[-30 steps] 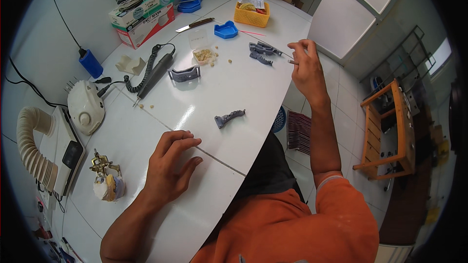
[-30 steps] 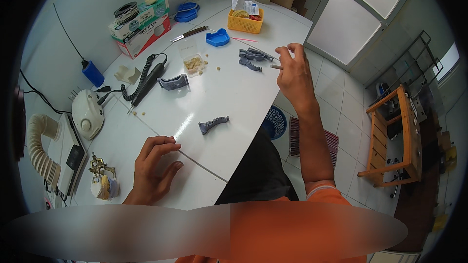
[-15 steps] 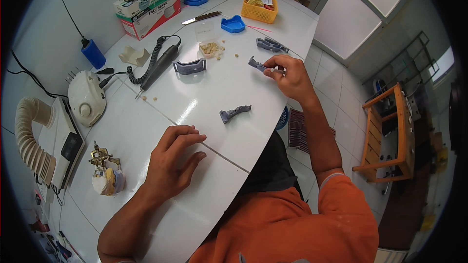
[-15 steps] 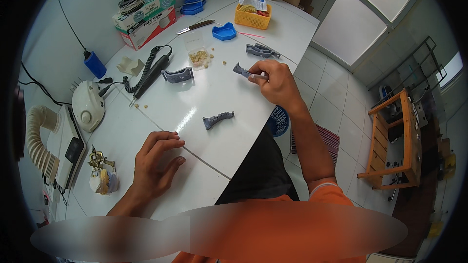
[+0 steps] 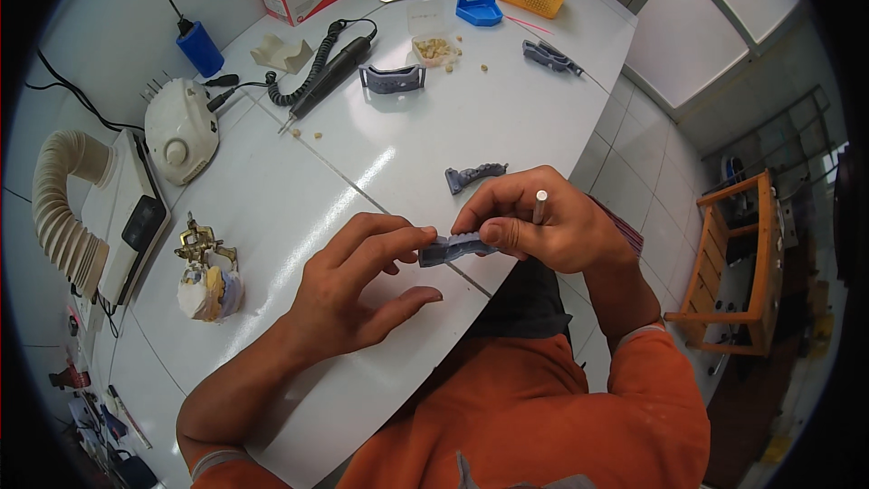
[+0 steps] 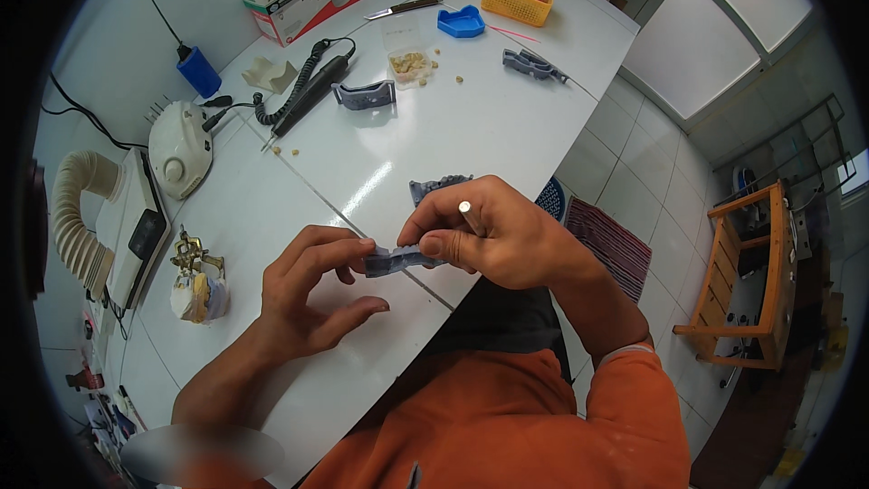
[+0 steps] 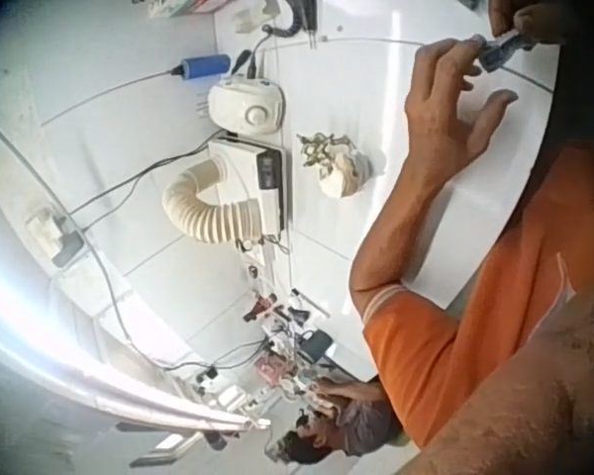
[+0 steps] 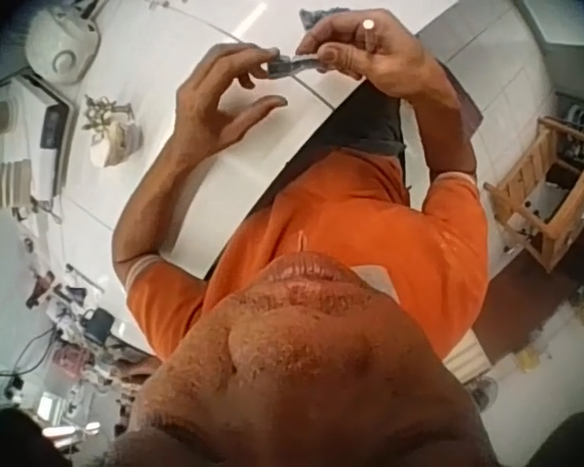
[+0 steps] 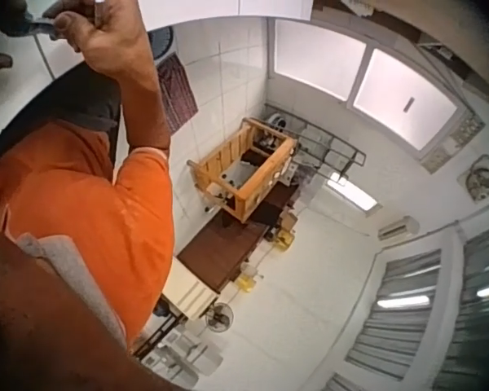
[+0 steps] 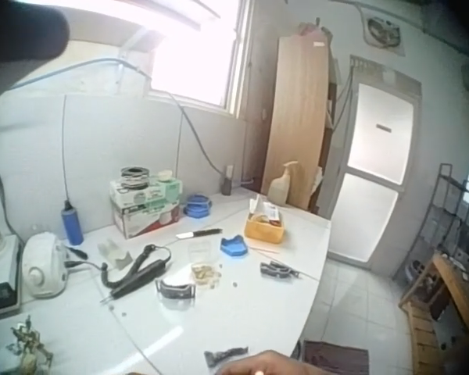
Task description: The recorder uses a utility knife to scrape and trim excess material from a gray dental model on a laboratory bench.
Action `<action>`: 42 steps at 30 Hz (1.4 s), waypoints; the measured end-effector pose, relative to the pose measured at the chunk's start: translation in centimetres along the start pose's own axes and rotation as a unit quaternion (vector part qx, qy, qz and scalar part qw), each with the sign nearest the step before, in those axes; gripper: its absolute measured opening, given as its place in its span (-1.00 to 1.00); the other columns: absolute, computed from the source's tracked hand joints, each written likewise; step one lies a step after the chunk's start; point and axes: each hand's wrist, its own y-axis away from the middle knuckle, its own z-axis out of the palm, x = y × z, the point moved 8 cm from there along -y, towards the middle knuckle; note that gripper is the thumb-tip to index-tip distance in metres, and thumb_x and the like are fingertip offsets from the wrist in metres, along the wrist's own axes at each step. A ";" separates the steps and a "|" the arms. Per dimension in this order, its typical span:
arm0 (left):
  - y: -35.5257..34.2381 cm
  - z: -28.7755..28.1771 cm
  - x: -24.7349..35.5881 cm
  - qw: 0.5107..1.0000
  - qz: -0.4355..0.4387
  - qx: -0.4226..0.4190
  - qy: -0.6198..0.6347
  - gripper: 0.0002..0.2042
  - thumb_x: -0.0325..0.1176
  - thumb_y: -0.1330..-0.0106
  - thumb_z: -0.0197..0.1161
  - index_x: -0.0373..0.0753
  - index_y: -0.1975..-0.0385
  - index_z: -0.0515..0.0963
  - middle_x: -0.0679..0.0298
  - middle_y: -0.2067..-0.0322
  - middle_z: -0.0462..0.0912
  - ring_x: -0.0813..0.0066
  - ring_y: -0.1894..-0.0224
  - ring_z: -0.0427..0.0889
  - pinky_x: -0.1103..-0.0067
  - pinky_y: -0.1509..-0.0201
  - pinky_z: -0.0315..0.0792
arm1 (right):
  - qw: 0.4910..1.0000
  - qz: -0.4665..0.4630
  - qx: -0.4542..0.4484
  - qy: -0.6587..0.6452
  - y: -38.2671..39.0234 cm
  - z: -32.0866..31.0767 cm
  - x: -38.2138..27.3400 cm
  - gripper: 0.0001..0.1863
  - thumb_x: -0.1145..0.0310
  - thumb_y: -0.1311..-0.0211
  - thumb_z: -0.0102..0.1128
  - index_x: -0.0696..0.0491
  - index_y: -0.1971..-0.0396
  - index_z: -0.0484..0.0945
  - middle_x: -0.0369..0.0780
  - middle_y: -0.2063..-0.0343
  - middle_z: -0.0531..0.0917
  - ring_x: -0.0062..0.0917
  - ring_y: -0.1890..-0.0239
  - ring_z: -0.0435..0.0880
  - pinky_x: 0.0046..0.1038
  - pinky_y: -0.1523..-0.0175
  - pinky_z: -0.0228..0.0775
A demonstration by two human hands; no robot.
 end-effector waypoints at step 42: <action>0.4 -0.3 -2.7 0.984 -0.145 -0.007 -0.102 -0.62 -0.49 -0.10 0.62 -0.22 0.03 0.78 0.17 0.14 0.55 0.33 0.17 0.66 0.46 0.15 0.58 | 0.936 -0.250 0.212 0.130 2.1 -0.1 2.3 -0.78 0.55 -0.38 0.48 0.20 0.01 0.79 -0.11 0.21 0.84 -0.49 0.22 0.81 -0.48 0.11 0.63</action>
